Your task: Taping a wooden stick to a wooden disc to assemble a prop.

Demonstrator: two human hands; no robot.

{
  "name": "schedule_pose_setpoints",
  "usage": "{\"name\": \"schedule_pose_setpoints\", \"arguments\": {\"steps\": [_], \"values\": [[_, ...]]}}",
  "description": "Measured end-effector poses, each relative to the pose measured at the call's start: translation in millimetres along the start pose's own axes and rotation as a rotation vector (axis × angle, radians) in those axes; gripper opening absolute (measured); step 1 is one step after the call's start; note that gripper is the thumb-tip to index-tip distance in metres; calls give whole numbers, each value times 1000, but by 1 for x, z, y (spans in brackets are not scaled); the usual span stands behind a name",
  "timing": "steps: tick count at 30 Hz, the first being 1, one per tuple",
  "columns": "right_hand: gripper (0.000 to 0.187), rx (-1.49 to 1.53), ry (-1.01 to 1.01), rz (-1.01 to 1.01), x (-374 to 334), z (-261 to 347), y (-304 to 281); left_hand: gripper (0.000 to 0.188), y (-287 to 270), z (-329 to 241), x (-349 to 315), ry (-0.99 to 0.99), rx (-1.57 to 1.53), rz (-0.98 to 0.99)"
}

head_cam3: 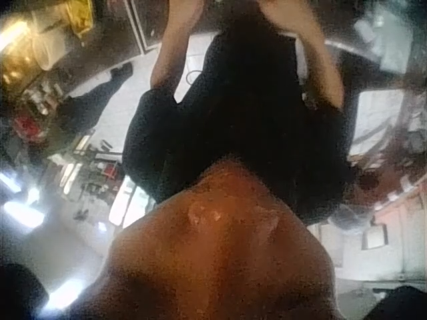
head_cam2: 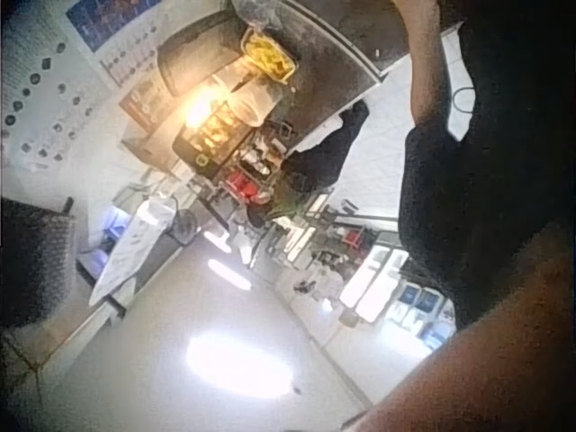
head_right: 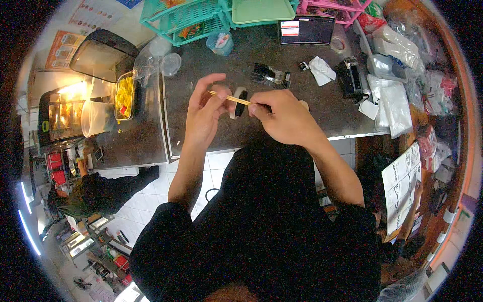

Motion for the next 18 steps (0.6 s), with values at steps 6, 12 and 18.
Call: {"name": "schedule_pose_setpoints", "arguments": {"steps": [6, 12, 18], "values": [[21, 192, -30, 128, -2, 2, -13, 19, -5, 1, 5, -61, -52, 178], [20, 281, 19, 266, -5, 7, -24, 16, 0, -4, -3, 111, 151, 163], [8, -158, -168, -299, -11, 29, -16, 14, 12, -4, -10, 186, 144, 13]]}}
Point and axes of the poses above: each hand's wrist, its own x-axis towards the middle knuckle, its own y-axis out of the palm, z = x × y, the point moved 2 cm from there along x, towards the middle knuckle, and after that the axes turned 14 degrees about -x, right-handed, at the moved point
